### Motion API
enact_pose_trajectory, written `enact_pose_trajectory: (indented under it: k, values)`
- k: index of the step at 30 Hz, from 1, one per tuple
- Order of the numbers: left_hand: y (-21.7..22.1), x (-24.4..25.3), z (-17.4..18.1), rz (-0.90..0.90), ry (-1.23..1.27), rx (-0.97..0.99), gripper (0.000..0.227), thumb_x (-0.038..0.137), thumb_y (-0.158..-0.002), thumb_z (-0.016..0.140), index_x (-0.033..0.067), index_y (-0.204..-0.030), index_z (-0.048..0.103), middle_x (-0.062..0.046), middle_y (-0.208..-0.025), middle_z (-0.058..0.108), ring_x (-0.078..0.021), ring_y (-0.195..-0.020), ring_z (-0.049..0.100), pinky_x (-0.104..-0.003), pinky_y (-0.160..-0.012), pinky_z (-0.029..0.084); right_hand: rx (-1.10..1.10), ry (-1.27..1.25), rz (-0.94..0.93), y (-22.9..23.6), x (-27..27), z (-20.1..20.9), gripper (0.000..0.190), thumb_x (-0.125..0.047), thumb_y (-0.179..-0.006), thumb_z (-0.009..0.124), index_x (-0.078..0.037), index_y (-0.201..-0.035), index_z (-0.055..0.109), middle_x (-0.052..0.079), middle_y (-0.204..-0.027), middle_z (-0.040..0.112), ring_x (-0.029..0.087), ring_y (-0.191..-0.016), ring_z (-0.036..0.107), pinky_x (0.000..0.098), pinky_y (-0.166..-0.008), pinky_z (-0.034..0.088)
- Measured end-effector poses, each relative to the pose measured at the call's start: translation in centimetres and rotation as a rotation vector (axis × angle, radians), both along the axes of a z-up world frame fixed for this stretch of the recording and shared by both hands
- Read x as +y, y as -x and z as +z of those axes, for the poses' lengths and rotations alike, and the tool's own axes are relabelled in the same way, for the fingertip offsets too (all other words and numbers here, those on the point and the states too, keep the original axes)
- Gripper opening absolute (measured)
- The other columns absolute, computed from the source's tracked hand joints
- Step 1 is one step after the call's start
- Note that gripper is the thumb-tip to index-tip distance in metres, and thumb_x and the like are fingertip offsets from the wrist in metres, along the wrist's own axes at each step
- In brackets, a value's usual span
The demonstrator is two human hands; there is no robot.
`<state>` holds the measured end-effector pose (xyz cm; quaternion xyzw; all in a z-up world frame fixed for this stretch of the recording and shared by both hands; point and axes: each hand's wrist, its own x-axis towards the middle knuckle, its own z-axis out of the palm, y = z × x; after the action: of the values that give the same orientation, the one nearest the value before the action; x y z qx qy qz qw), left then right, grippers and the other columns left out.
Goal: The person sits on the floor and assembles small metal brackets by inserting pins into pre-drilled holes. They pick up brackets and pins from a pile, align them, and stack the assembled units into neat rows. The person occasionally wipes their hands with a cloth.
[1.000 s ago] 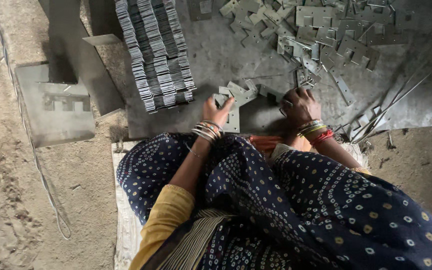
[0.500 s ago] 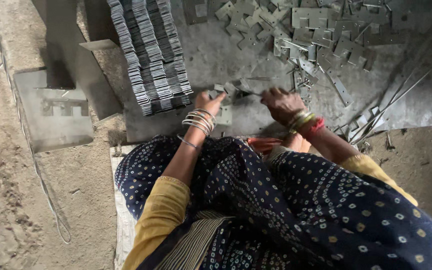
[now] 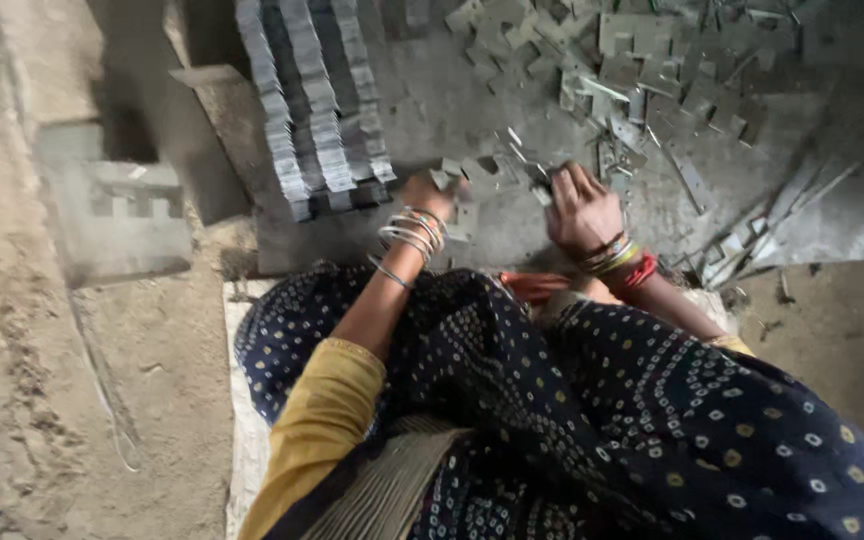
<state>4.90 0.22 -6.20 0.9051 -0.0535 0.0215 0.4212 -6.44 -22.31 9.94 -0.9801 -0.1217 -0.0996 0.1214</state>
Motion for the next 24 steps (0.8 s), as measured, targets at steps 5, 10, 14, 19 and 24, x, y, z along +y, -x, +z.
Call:
enact_pose_trajectory:
  k: [5,10,14,19,24]
  values:
    - [0.2,-1.5,0.5,-0.02,-0.043,0.375,0.051,0.047,-0.074,0.085,-0.0003,-0.092,0.074,-0.025,-0.094,0.074,-0.0427,-0.093,0.071,-0.05,-0.081,0.056,-0.043,0.216,0.113,0.1,0.6,-1.1,0.024,-0.009,-0.098,0.061,-0.001,-0.12,0.064,0.014,-0.116,0.065,0.029,-0.09,0.072,0.036,-0.057,0.055]
    - [2.2,-2.2,0.6,-0.047,0.115,0.452,0.042,0.044,-0.077,0.081,0.0044,-0.09,0.077,-0.023,-0.09,0.075,-0.0412,-0.092,0.072,-0.048,-0.079,0.058,-0.062,0.068,0.011,1.0,2.2,0.0,0.034,-0.016,-0.093,0.061,0.007,-0.119,0.059,0.023,-0.116,0.063,0.029,-0.073,0.069,0.0357,-0.05,0.053]
    - [0.9,-2.8,1.6,0.01,0.03,0.305,0.046,0.043,-0.074,0.085,-0.0003,-0.086,0.074,-0.024,-0.086,0.073,-0.0437,-0.087,0.071,-0.05,-0.076,0.057,0.019,0.016,-0.019,-0.5,3.2,1.2,0.02,-0.01,-0.096,0.061,-0.001,-0.114,0.063,0.017,-0.107,0.066,0.025,-0.061,0.066,0.037,-0.044,0.051]
    - [1.4,-3.5,2.0,0.017,0.047,0.307,0.037,0.038,-0.076,0.08,0.0031,-0.086,0.077,-0.023,-0.086,0.074,-0.0429,-0.087,0.071,-0.05,-0.079,0.057,0.049,0.06,-0.045,-0.7,3.2,1.9,0.014,-0.016,-0.106,0.061,-0.004,-0.113,0.061,0.013,-0.104,0.065,0.028,-0.067,0.065,0.0381,-0.054,0.053]
    - [1.1,-2.9,1.4,-0.043,0.138,0.422,0.038,0.04,-0.079,0.076,0.0021,-0.084,0.076,-0.022,-0.084,0.075,-0.0401,-0.088,0.075,-0.047,-0.082,0.059,0.074,0.013,0.019,0.0,2.5,1.4,0.02,-0.009,-0.098,0.056,-0.002,-0.116,0.059,0.019,-0.107,0.067,0.028,-0.057,0.065,0.0386,-0.043,0.051]
